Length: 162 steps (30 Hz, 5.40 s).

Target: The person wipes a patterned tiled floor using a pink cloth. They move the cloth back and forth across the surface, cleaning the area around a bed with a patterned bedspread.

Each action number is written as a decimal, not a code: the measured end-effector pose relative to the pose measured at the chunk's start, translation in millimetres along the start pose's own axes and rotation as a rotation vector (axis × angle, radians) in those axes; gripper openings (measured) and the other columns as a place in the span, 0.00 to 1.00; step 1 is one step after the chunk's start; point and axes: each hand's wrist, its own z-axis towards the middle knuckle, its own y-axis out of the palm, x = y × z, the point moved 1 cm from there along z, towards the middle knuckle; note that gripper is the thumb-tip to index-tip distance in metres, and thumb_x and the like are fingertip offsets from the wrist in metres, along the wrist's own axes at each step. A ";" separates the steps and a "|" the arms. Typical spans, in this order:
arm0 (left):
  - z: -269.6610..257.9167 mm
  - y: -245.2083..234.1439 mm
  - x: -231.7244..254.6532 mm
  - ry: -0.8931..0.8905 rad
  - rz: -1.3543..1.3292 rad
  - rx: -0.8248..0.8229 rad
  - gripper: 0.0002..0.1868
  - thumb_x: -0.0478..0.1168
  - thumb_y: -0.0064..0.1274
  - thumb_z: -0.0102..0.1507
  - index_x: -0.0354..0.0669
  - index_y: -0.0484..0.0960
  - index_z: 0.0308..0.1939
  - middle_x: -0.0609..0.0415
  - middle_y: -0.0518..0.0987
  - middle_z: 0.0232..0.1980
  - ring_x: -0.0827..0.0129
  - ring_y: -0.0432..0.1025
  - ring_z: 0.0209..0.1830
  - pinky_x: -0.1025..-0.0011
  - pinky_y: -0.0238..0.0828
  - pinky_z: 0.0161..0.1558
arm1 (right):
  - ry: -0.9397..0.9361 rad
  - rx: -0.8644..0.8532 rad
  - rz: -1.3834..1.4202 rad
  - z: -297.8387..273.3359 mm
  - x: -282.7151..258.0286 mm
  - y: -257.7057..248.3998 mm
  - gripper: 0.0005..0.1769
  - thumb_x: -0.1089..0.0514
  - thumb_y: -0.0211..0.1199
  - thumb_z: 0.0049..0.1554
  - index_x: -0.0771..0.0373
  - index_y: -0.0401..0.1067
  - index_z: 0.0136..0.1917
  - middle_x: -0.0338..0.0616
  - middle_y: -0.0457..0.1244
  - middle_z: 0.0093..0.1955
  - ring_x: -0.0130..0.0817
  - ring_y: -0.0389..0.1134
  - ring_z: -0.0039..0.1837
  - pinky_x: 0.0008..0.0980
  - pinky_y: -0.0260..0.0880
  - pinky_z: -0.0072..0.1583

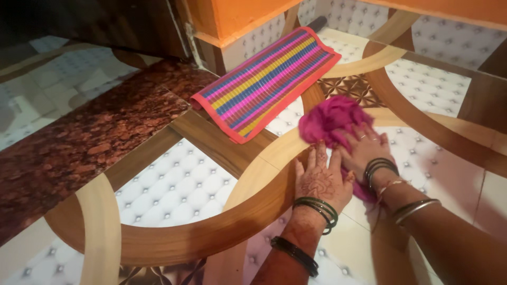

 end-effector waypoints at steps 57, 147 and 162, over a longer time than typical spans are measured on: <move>-219.7 -98.9 -24.1 -0.206 0.145 -0.208 0.35 0.56 0.39 0.68 0.45 0.57 0.75 0.40 0.43 0.82 0.50 0.35 0.83 0.44 0.23 0.76 | -0.133 -0.094 -0.012 -306.2 -172.9 -29.3 0.36 0.40 0.46 0.59 0.55 0.53 0.77 0.53 0.44 0.84 0.54 0.34 0.83 0.50 0.34 0.78; -294.9 -90.1 -48.7 -0.485 0.087 0.235 0.39 0.58 0.46 0.65 0.42 0.62 0.75 0.39 0.54 0.81 0.46 0.45 0.81 0.38 0.31 0.74 | -0.520 0.161 -0.075 -195.2 -193.3 10.6 0.39 0.32 0.38 0.60 0.43 0.49 0.81 0.57 0.47 0.81 0.56 0.42 0.81 0.45 0.40 0.78; -416.6 -129.8 -29.8 -0.658 0.139 0.297 0.34 0.53 0.49 0.64 0.44 0.67 0.71 0.39 0.57 0.79 0.45 0.49 0.79 0.35 0.36 0.72 | -0.783 0.051 -0.216 -336.9 -281.1 -13.8 0.41 0.34 0.45 0.59 0.44 0.46 0.82 0.54 0.45 0.82 0.52 0.39 0.84 0.44 0.37 0.80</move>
